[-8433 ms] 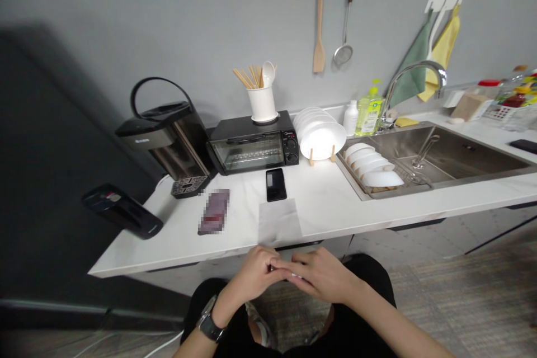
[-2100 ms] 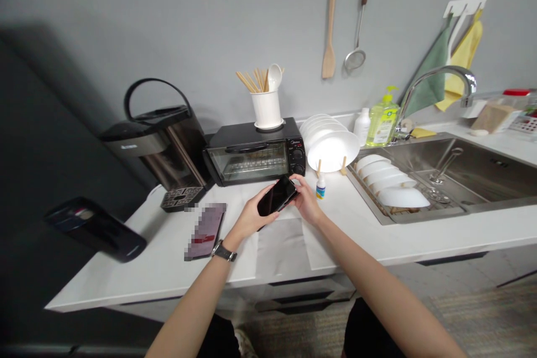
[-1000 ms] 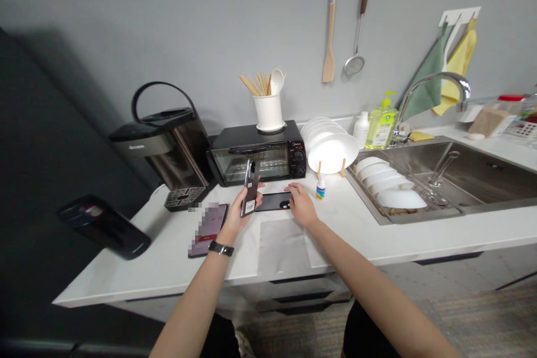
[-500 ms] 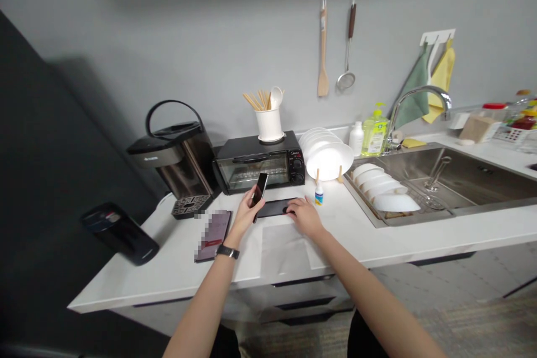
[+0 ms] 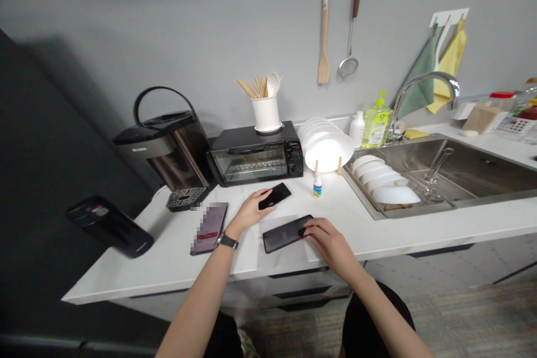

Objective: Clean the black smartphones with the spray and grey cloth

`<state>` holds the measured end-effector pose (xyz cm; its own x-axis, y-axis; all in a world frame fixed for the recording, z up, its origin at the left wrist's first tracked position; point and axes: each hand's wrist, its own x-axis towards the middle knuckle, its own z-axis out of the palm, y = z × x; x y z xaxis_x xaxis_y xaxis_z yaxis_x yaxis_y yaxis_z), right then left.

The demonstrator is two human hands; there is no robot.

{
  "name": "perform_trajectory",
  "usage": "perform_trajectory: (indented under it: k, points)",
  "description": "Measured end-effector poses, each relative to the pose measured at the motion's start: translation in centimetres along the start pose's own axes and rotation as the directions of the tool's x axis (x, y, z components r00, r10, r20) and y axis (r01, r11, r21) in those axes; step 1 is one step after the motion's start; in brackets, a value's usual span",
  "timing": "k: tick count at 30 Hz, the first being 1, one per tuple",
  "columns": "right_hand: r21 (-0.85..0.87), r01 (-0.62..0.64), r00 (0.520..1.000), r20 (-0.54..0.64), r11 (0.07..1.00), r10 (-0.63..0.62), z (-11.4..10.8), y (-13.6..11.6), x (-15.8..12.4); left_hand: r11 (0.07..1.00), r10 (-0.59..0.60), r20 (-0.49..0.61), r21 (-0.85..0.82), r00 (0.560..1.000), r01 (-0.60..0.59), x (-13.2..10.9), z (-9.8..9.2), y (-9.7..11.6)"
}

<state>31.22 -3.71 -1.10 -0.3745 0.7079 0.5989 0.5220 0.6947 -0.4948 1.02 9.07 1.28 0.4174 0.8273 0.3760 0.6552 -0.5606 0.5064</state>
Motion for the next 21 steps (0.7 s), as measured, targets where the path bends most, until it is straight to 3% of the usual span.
perform_trajectory:
  k: [7, 15, 18, 21]
  points:
    - [0.134, -0.095, 0.995, 0.016, 0.986, 0.094, -0.1, 0.0, 0.4, 0.995, 0.049, 0.110, 0.076, 0.993, -0.058, 0.4, 0.3, -0.6]
    - [0.192, -0.122, 0.993, 0.032, 0.974, 0.118, -0.1, 0.1, 0.3, 0.992, 0.053, 0.147, 0.110, 0.988, -0.070, 0.4, 0.6, -0.5]
    - [0.199, -0.109, 0.994, 0.015, 0.974, 0.109, -0.2, 0.1, 0.4, 0.994, 0.045, 0.099, 0.100, 0.994, -0.055, 0.2, -0.1, 1.1]
    - [0.200, -0.093, 0.995, -0.027, 0.975, 0.101, -0.6, -0.2, 0.4, 1.000, -0.002, -0.018, 0.002, 1.000, 0.002, -1.6, -1.3, 4.5]
